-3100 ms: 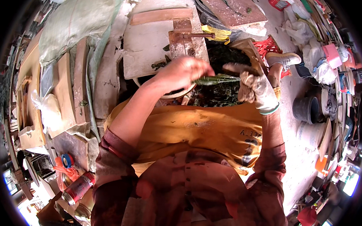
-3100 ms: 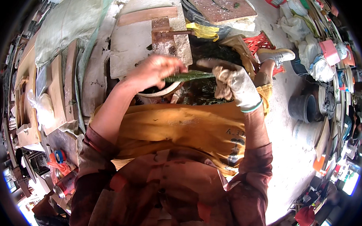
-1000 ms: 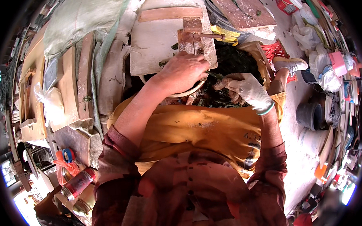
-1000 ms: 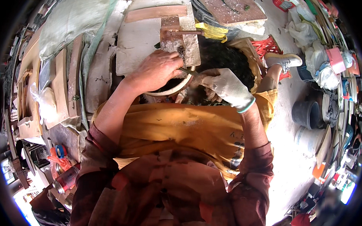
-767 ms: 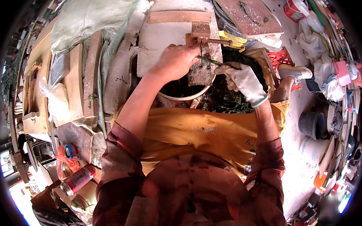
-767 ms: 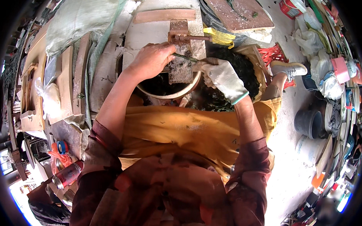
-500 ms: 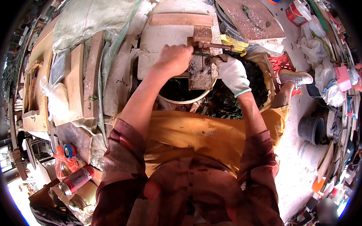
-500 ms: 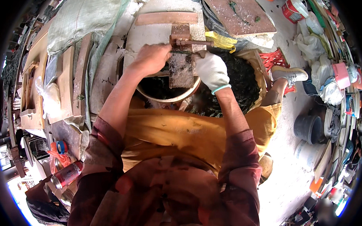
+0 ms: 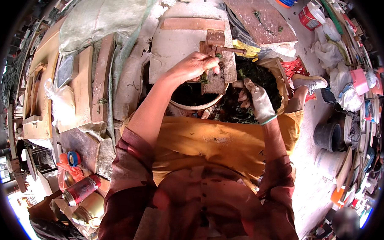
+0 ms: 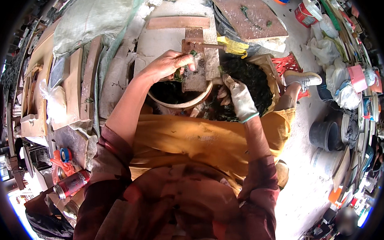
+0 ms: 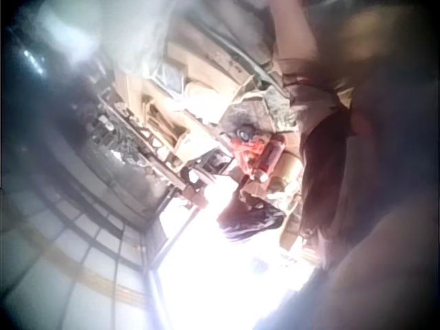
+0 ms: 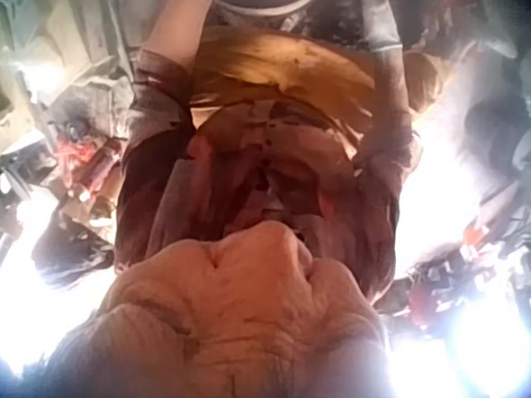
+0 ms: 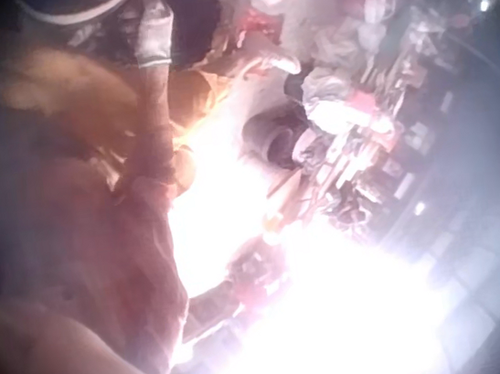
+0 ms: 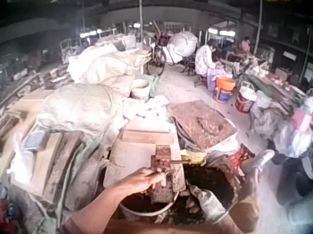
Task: The person sits on the floor and repeatedly picks up green leafy plant stems from a pile. They use a small handheld knife to trim the stems over a white bucket, dropping the trimmed pieces into the bucket. The process is repetitive, involving picking, trimming, and discarding the plant material.
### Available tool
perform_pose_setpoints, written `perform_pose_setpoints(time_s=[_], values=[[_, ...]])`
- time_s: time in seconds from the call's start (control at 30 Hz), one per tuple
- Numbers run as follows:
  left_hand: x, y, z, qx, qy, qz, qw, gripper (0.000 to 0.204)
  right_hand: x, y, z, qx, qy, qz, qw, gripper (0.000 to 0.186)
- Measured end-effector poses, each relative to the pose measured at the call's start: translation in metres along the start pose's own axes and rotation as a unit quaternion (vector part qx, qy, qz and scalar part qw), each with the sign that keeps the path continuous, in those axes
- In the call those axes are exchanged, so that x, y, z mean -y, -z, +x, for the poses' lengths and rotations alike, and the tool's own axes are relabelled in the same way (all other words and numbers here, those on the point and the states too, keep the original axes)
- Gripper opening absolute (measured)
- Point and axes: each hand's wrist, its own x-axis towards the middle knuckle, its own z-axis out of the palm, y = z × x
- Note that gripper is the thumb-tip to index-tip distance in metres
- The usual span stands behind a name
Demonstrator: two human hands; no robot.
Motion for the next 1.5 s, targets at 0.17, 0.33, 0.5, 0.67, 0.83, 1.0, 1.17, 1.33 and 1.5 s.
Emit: perform_pose_setpoints(time_s=[0.17, 0.33, 0.5, 0.67, 0.83, 1.0, 1.17, 1.33, 1.5], values=[[-0.015, -0.007, -0.008, 0.035, 0.034, -0.077, 0.996, 0.035, -0.016, -0.03, -0.003, 0.09, 0.049, 0.173, 0.98, 0.067], [-0.016, -0.008, -0.008, 0.002, 0.021, -0.152, 0.988, 0.024, 0.037, -0.085, -0.015, 0.033, -0.05, 0.115, 0.991, 0.034], [-0.012, 0.009, -0.014, -0.134, 0.024, 0.049, 0.99, 0.017, 0.011, -0.093, -0.007, 0.079, 0.003, 0.126, 0.989, 0.024], [-0.006, 0.026, -0.024, -0.06, 0.059, 0.259, 0.962, 0.028, -0.021, -0.121, 0.0, 0.119, -0.198, 0.355, 0.906, 0.032], [-0.002, 0.032, -0.025, 0.03, 0.172, 0.46, 0.871, 0.028, -0.044, -0.161, 0.016, 0.022, -0.229, 0.536, 0.812, 0.038], [0.003, 0.039, -0.027, -0.089, 0.119, 0.411, 0.899, 0.026, -0.06, -0.159, 0.008, -0.016, -0.222, 0.483, 0.847, 0.023], [0.002, 0.035, -0.027, -0.032, 0.153, 0.412, 0.898, 0.026, -0.07, -0.105, -0.045, 0.097, -0.222, 0.318, 0.916, 0.039], [0.031, 0.026, -0.015, -0.023, 0.161, 0.43, 0.888, 0.037, -0.082, -0.039, -0.073, -0.038, -0.267, 0.172, 0.947, 0.044], [0.072, 0.02, -0.005, 0.056, 0.137, 0.418, 0.896, 0.027, -0.088, 0.034, -0.075, -0.14, -0.202, 0.23, 0.942, 0.04]])
